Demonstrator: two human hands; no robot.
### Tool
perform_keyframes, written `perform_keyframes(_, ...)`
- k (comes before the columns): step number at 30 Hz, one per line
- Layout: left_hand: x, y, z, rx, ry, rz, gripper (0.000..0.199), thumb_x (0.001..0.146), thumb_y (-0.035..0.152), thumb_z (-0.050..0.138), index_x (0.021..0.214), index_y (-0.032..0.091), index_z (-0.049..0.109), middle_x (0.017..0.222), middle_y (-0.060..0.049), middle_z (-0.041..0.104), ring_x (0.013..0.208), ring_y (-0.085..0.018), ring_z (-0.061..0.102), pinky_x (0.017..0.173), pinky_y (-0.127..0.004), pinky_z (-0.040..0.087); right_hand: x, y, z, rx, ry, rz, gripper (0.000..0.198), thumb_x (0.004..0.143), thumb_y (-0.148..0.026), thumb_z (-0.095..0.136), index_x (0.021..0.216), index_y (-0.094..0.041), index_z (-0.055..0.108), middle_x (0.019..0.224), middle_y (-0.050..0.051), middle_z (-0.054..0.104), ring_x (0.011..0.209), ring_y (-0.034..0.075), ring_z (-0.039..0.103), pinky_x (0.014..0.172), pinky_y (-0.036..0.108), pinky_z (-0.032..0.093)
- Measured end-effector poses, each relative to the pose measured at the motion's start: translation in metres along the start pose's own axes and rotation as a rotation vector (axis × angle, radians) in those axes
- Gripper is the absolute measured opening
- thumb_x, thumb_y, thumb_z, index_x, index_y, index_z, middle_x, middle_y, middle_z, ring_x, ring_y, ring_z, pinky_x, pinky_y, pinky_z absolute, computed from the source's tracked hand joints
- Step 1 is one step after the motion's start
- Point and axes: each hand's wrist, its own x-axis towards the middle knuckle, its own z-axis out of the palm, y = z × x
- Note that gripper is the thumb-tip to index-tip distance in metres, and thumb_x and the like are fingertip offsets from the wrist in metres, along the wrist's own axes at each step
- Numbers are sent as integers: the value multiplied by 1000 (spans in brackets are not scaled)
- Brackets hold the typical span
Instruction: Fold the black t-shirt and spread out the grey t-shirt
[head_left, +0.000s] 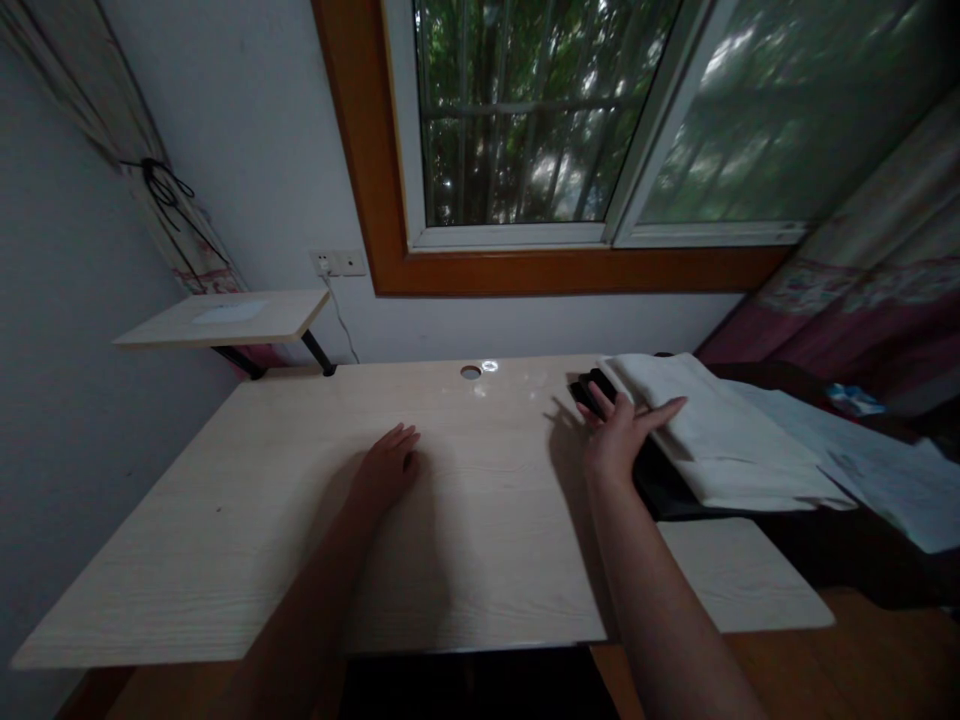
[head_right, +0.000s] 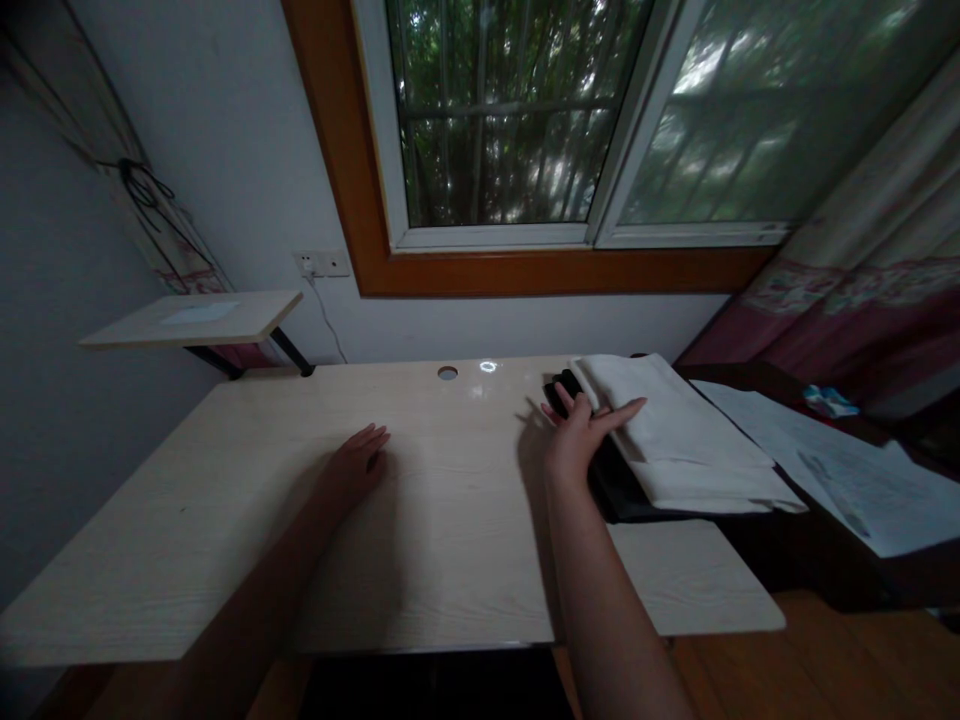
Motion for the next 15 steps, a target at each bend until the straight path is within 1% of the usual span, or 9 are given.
perform_keyframes(2,0,-1,1,1,8,8,44,94,24,46,134,14,62,144,-10,58,141,-24,46,120,-44,37,2,3,-1,20,12,0,92,94,-40,48,150,-51,-23,155,7,32,118,22,64,77,41,61)
perform_keyframes(3,0,-1,1,1,12,9,44,94,24,46,134,14,61,143,-10,58,141,-24,46,120,-44,37,2,4,-2,22,14,-10,90,94,-39,48,151,-51,-21,155,7,31,118,23,63,77,41,61)
perform_keyframes(7,-1,-3,3,-9,13,8,44,93,24,47,134,15,61,144,-9,58,141,-23,45,121,-43,36,-5,7,-6,-4,-1,-60,88,93,-37,51,154,-50,-11,161,8,17,119,25,63,76,40,60)
perform_keyframes(10,-1,-4,4,-14,12,8,45,93,25,47,135,16,60,145,-8,58,142,-23,45,121,-43,35,-12,6,-7,-36,-25,-92,87,92,-37,53,155,-48,-5,162,10,16,120,25,63,76,39,59)
perform_keyframes(12,0,-4,4,-15,14,2,45,93,24,47,135,16,60,144,-8,58,142,-23,45,121,-43,35,-18,6,-5,-51,-64,-122,86,91,-36,54,156,-46,-1,161,10,19,120,24,63,76,37,58)
perform_keyframes(15,0,-3,3,-18,8,3,45,93,24,47,135,16,61,144,-8,58,142,-23,45,121,-43,35,-32,6,0,-59,-181,-142,84,89,-33,56,157,-45,8,160,10,24,119,23,63,77,33,57)
